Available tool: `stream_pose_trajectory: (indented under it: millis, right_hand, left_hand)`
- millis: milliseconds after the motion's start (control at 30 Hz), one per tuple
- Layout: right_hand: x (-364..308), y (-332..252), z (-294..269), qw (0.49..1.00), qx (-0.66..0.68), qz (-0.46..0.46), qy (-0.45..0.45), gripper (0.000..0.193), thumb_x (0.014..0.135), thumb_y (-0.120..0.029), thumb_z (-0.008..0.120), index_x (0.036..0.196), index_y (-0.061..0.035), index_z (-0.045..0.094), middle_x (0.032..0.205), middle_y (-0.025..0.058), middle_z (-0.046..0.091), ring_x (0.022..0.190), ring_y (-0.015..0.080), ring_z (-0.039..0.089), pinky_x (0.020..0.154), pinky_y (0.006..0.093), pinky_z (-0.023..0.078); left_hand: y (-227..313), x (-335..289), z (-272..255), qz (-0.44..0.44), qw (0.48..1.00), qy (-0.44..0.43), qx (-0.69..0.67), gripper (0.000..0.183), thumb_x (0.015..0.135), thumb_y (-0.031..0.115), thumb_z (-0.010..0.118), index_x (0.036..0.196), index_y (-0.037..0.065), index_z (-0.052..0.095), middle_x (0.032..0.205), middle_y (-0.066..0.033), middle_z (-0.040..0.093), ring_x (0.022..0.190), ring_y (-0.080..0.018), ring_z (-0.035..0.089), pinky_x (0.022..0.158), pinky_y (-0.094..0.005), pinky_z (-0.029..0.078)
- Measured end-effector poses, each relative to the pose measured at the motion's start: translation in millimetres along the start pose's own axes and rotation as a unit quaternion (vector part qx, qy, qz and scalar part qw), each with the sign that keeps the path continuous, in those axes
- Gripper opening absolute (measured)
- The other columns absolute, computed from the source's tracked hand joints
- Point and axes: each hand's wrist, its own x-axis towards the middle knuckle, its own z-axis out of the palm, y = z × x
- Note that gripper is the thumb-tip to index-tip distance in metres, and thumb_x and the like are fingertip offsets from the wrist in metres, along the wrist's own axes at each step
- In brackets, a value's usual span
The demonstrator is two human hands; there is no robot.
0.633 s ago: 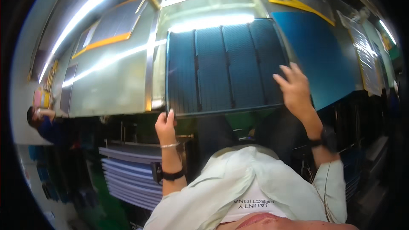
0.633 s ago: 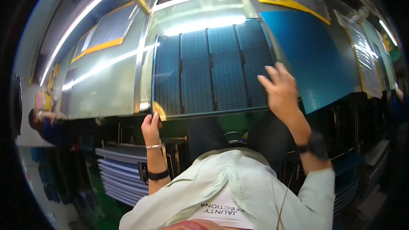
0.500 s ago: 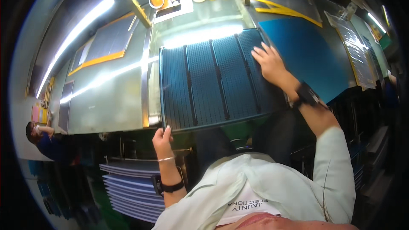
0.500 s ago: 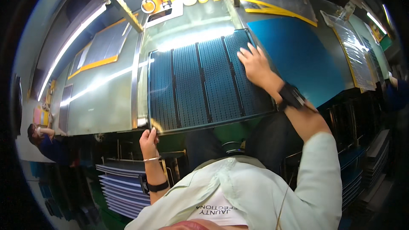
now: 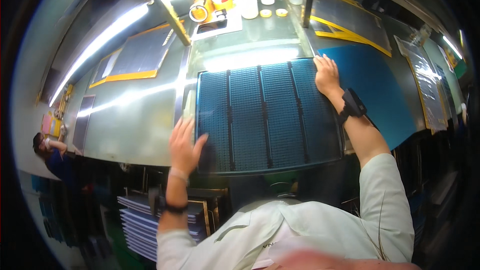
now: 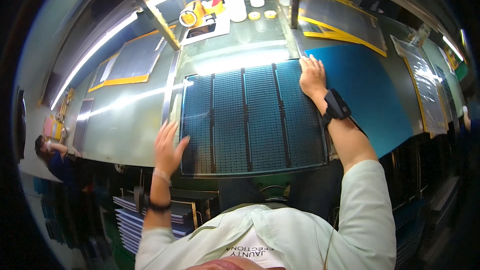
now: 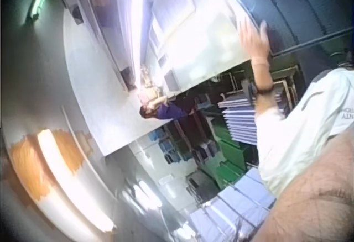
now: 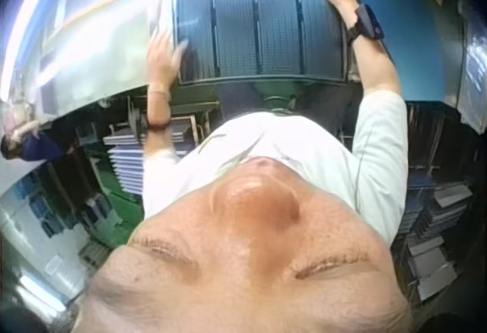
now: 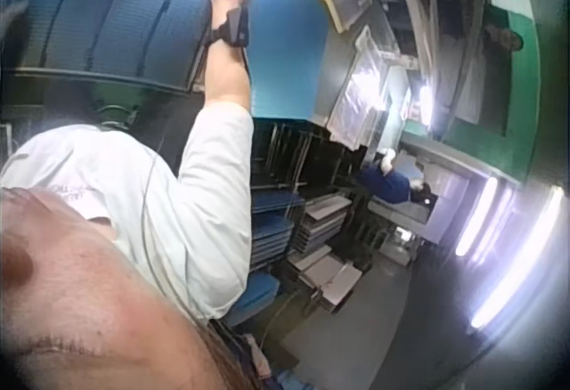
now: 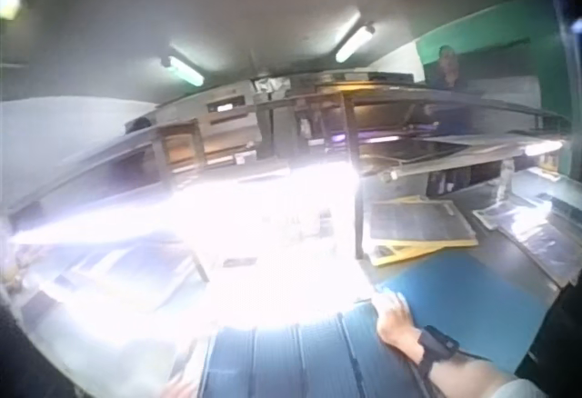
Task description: The recorder is sorting and inspecting various industrial panels or components at a lighted workstation.
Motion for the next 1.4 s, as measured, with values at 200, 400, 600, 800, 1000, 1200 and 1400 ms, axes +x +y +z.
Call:
stream_pose_trajectory:
  millis: [200, 400, 600, 800, 1000, 1200, 1400]
  right_hand:
    - [1, -19, -8, 0.999, 0.013, -0.024, 0.016, 0.032, 0.086, -0.022, 0.049, 0.111, -0.0038, 0.056, 0.118, 0.0105, 0.054, 0.118, 0.0285, 0.043, 0.102, 0.0452, 0.027]
    - [-1, -20, -11, 0.999, -0.017, -0.035, 0.028, 0.034, 0.086, -0.026, 0.049, 0.113, -0.0052, 0.055, 0.116, 0.0097, 0.055, 0.116, 0.0276, 0.044, 0.101, 0.0458, 0.029]
    - [1, -13, -15, 0.993, -0.027, 0.016, -0.113, 0.059, 0.091, -0.045, 0.037, 0.136, -0.0082, 0.032, 0.144, 0.0105, 0.027, 0.133, 0.0339, 0.021, 0.107, 0.0504, 0.013]
    - [-116, -34, -108, 0.986, 0.044, -0.066, -0.146, 0.064, 0.088, -0.042, 0.046, 0.134, 0.0002, 0.031, 0.143, 0.0149, 0.027, 0.132, 0.0348, 0.024, 0.106, 0.052, 0.014]
    - [-224, -66, -207, 0.989, 0.045, -0.039, -0.136, 0.047, 0.082, -0.028, 0.059, 0.117, 0.0019, 0.051, 0.128, 0.0139, 0.047, 0.122, 0.0345, 0.039, 0.1, 0.0483, 0.029]
    - [-247, -47, -175, 0.847, 0.421, 0.31, -0.095, 0.025, 0.086, -0.023, 0.058, 0.097, -0.0006, 0.06, 0.087, 0.0072, 0.065, 0.075, 0.0216, 0.061, 0.069, 0.0343, 0.048]
    - [-233, -46, -153, 0.528, 0.734, 0.408, -0.129, 0.017, 0.089, -0.019, 0.053, 0.09, -0.0026, 0.057, 0.087, 0.0078, 0.064, 0.073, 0.0137, 0.063, 0.066, 0.0242, 0.052]
  left_hand:
    - [-61, 115, 91, -0.028, 0.993, -0.055, 0.105, 0.061, 0.088, 0.051, 0.041, 0.129, 0.006, 0.043, 0.138, -0.0087, 0.037, 0.131, -0.0287, 0.026, 0.104, -0.05, 0.021]
    - [-43, 144, 90, -0.15, 0.974, -0.117, 0.122, 0.064, 0.089, 0.05, 0.037, 0.136, 0.007, 0.032, 0.143, -0.0085, 0.029, 0.135, -0.0267, 0.018, 0.106, -0.0496, 0.016]
    - [-34, 150, 104, -0.2, 0.962, -0.137, 0.13, 0.076, 0.088, 0.057, 0.028, 0.141, 0.004, 0.019, 0.149, -0.0094, 0.012, 0.138, -0.025, 0.004, 0.108, -0.0492, 0.01]
    - [-29, 151, 100, -0.235, 0.951, -0.147, 0.134, 0.077, 0.087, 0.061, 0.027, 0.141, 0.006, 0.019, 0.149, -0.0061, 0.01, 0.138, -0.0241, 0.002, 0.107, -0.0523, 0.013]
    - [-25, 144, 90, -0.286, 0.936, -0.149, 0.14, 0.082, 0.086, 0.063, 0.026, 0.141, 0.002, 0.017, 0.149, -0.0101, 0.009, 0.138, -0.0246, 0.003, 0.107, -0.052, 0.01]
    - [-20, 3, 52, -0.168, 0.955, -0.184, 0.161, 0.079, 0.088, 0.058, 0.031, 0.14, 0.0, 0.018, 0.148, -0.0157, 0.012, 0.137, -0.0295, 0.006, 0.106, -0.0544, 0.009]
    - [9, -113, 21, -0.22, 0.942, 0.137, 0.215, 0.057, 0.083, 0.047, 0.055, 0.119, 0.003, 0.051, 0.126, -0.0195, 0.045, 0.114, -0.0344, 0.043, 0.095, -0.0461, 0.034]
